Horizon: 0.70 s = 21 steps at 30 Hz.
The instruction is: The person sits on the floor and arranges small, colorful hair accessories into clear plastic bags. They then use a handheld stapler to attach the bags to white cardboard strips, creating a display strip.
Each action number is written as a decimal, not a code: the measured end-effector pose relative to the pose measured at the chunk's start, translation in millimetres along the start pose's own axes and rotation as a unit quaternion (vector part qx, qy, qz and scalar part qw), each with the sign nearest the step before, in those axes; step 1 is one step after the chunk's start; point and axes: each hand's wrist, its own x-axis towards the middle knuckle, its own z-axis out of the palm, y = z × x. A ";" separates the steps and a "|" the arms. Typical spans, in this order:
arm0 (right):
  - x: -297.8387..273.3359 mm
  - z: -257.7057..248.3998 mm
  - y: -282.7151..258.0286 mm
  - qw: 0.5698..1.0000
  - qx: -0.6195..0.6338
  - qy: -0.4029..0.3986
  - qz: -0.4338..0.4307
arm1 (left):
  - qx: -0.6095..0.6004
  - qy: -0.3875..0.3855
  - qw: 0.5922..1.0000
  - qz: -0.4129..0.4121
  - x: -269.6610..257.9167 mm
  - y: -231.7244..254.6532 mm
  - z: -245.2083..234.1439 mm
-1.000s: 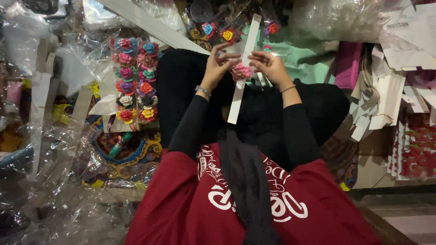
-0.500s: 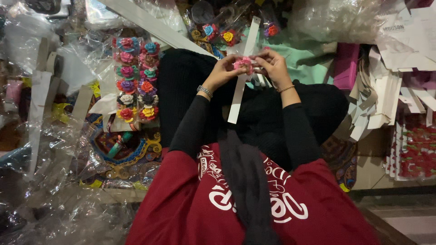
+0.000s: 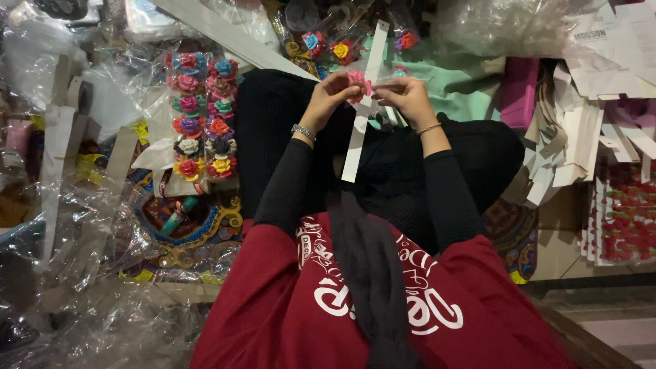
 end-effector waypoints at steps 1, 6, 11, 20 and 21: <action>-0.2 0.7 0.2 1.000 0.005 0.001 0.005 | -0.011 0.000 1.000 -0.015 -0.6 -0.7 -0.7; -0.7 0.1 -2.6 1.000 -0.028 -0.008 0.011 | -0.022 -0.019 0.997 -0.067 -10.0 4.4 -0.7; -0.5 1.0 -1.9 0.999 -0.042 0.008 0.009 | -0.052 -0.086 0.992 -0.080 -10.8 6.1 -3.0; 9.4 -7.5 -4.2 0.950 -0.226 0.214 -0.002 | -0.010 -0.084 0.996 0.011 -5.6 2.9 -9.1; 12.2 -14.4 -5.8 0.950 -0.226 0.214 -0.002 | -0.010 -0.084 0.996 0.012 -2.6 -1.1 -9.5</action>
